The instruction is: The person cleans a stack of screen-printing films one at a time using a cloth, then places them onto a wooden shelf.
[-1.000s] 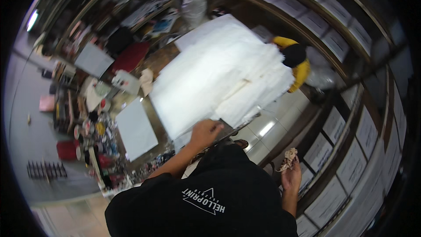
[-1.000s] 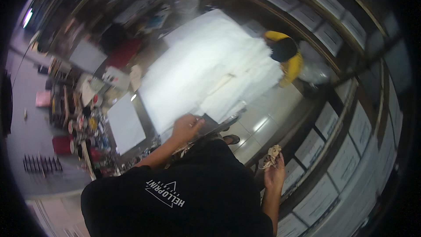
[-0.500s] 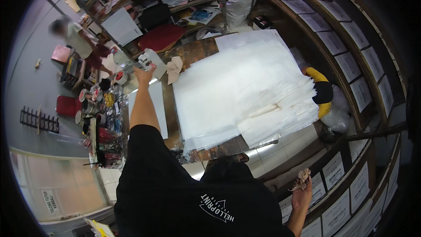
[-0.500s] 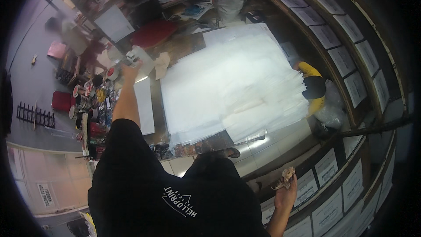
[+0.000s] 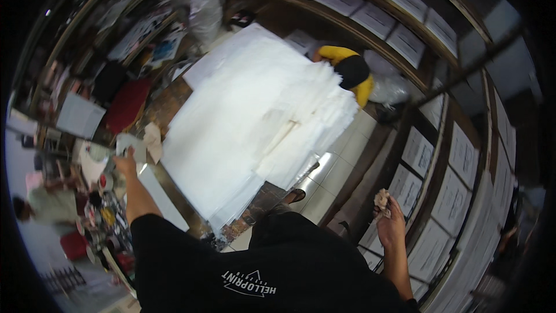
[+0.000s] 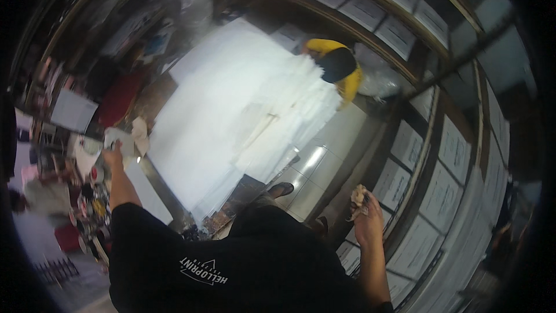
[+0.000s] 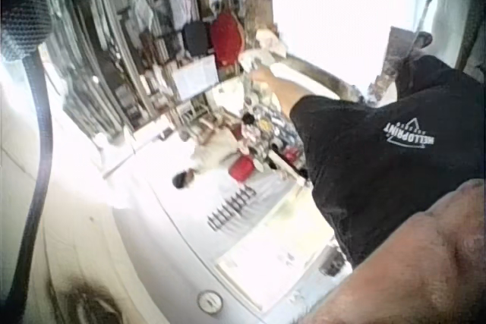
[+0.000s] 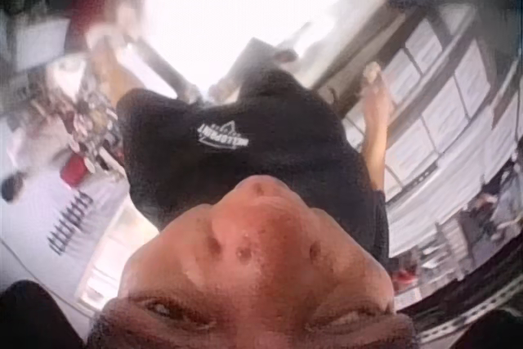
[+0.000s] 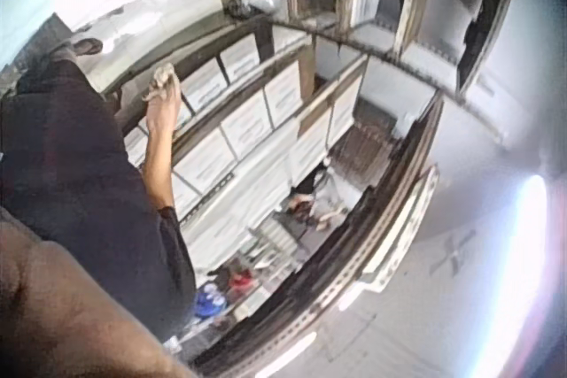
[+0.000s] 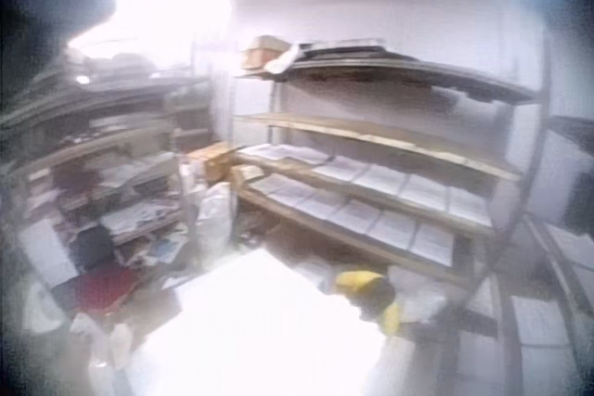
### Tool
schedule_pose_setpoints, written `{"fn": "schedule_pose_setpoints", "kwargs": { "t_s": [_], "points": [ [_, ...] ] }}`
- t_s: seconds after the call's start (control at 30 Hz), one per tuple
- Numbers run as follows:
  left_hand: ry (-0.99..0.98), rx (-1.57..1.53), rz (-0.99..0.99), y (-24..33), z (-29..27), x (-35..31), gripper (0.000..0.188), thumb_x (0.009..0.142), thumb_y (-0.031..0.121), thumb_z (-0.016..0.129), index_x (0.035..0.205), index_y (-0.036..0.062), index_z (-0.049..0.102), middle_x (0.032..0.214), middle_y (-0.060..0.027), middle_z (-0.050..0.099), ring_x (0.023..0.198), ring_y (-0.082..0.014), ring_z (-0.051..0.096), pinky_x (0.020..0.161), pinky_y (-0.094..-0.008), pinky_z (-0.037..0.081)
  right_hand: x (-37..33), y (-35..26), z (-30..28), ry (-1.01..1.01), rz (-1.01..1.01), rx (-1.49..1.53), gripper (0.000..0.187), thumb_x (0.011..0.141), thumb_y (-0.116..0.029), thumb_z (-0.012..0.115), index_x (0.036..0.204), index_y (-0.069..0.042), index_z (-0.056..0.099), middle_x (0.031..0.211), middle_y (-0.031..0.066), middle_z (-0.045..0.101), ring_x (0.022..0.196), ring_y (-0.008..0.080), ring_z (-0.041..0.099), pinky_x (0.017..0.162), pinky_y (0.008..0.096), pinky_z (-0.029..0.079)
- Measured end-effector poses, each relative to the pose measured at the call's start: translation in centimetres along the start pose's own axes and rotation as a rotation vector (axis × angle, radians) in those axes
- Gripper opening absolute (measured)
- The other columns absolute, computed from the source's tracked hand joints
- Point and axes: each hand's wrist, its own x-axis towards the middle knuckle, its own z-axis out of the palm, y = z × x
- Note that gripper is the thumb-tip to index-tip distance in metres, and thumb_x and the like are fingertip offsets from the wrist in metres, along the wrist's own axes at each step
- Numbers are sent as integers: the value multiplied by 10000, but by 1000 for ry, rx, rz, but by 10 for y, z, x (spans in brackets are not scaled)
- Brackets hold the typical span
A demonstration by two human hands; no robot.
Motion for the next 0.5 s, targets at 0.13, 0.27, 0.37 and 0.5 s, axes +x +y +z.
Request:
{"fn": "schedule_pose_setpoints", "kwargs": {
  "t_s": [0.13, 0.27, 0.37, 0.5],
  "points": [
    [40, -13, -160, 68, -44, -26, 881, 728, 597, 809, 1242, -62, 531, 1047, -247, 707, 992, -419, 682, 877, -494, 514, -16, 4, 6, 26, -66, 87, 310, 1014, -124, 503, 1304, -22, 536, 1176, 109, 632, 998, 211, 616, 858, 330, 490],
    [-76, -275, -76, 137, -156, -66, 680, 860, 473, 761, 1221, -59, 538, 1062, -241, 706, 980, -332, 706, 813, -389, 545, -28, 7, -5, -49, -112, 2, 323, 1036, -182, 493, 1321, -37, 539, 1212, 88, 636, 1081, 205, 622, 934, 369, 495],
    [117, -559, 166, 182, -189, -104, 586, 909, 355, 747, 1221, -86, 521, 1086, -249, 695, 964, -303, 707, 808, -372, 553, -40, 5, -1, -46, -155, 97, 332, 1041, -158, 476, 1347, -40, 525, 1230, 88, 633, 1105, 196, 619, 934, 364, 490],
    [84, -910, 443, 248, -209, -160, 722, 911, 387, 732, 1293, -127, 398, 1239, -273, 573, 1116, -318, 599, 984, -398, 467, -45, -2, 1, -75, -215, 146, 362, 1052, -168, 463, 1386, -32, 487, 1282, 95, 618, 1148, 190, 612, 945, 367, 491]
  ]
}}
